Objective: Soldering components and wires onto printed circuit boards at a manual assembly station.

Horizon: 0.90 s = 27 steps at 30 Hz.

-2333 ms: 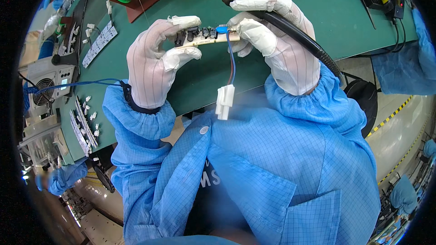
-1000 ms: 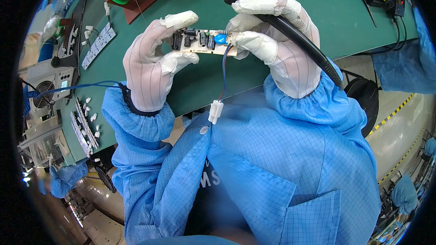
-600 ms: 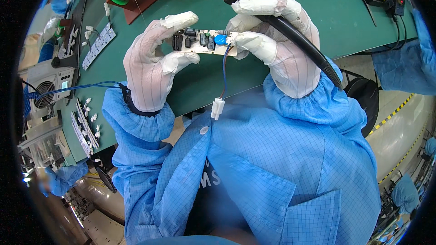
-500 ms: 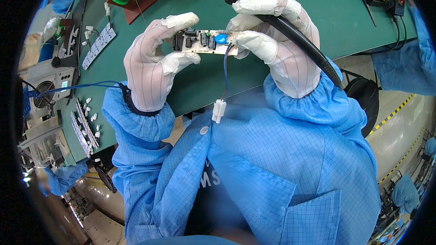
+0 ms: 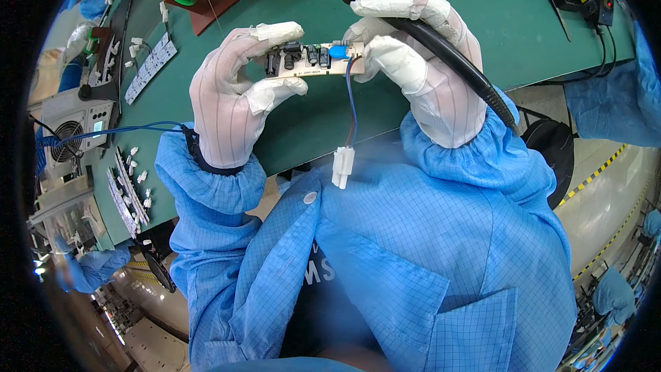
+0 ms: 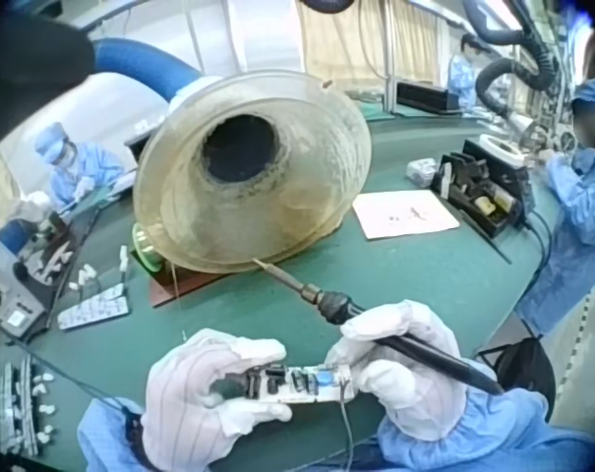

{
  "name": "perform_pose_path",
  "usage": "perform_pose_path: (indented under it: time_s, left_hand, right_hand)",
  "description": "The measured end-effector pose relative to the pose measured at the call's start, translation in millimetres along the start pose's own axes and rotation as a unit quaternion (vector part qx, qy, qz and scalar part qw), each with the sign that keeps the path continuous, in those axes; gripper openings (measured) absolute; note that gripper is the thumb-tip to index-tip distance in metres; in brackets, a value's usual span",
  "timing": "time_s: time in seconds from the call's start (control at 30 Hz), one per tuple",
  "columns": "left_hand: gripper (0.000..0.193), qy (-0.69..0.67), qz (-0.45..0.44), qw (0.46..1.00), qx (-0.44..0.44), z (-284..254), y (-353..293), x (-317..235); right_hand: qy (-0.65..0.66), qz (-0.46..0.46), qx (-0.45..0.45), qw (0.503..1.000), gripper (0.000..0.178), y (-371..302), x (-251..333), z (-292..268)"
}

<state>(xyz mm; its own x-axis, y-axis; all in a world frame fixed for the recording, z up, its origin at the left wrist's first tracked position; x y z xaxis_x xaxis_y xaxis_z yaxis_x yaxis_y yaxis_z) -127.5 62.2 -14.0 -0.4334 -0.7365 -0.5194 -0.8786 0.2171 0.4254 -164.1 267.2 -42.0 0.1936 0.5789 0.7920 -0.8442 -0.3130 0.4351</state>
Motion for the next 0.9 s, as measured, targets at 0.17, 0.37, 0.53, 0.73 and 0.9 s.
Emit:
perform_pose_path:
  time_s: [0.17,0.37,0.53,0.73,0.9]
  left_hand:
    - [0.045,-0.013,0.006,1.000,-0.018,4,1,2]
    - [0.042,-0.083,-0.055,0.994,-0.039,3,1,-8]
    - [0.045,-0.078,-0.022,0.997,-0.008,3,0,-8]
    - [0.033,-0.095,-0.007,0.995,-0.036,-1,1,-9]
    - [0.030,-0.092,0.016,0.994,-0.060,-2,0,-9]
  right_hand:
    - [-0.062,-0.043,0.014,0.997,0.049,0,-3,2]
    - [-0.102,-0.202,0.056,0.972,0.051,0,-2,-1]
    - [-0.208,-0.262,0.144,0.931,0.056,-4,5,-3]
    - [-0.242,-0.255,0.165,0.921,0.055,-2,12,-3]
    - [-0.227,-0.238,0.155,0.932,0.054,-2,12,-3]
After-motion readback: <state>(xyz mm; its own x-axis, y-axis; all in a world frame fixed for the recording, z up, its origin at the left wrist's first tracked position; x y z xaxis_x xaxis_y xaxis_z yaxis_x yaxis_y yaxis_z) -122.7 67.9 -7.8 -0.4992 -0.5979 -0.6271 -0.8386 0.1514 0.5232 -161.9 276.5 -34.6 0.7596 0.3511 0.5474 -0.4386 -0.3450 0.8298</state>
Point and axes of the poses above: each hand's wrist, its own y-axis towards the middle knuckle, its own z-axis out of the palm, x = y × z, the point moved 2 cm from there along y, towards the middle knuckle, and after that the axes turned 13 degrees about y, right-handed, at the moved point
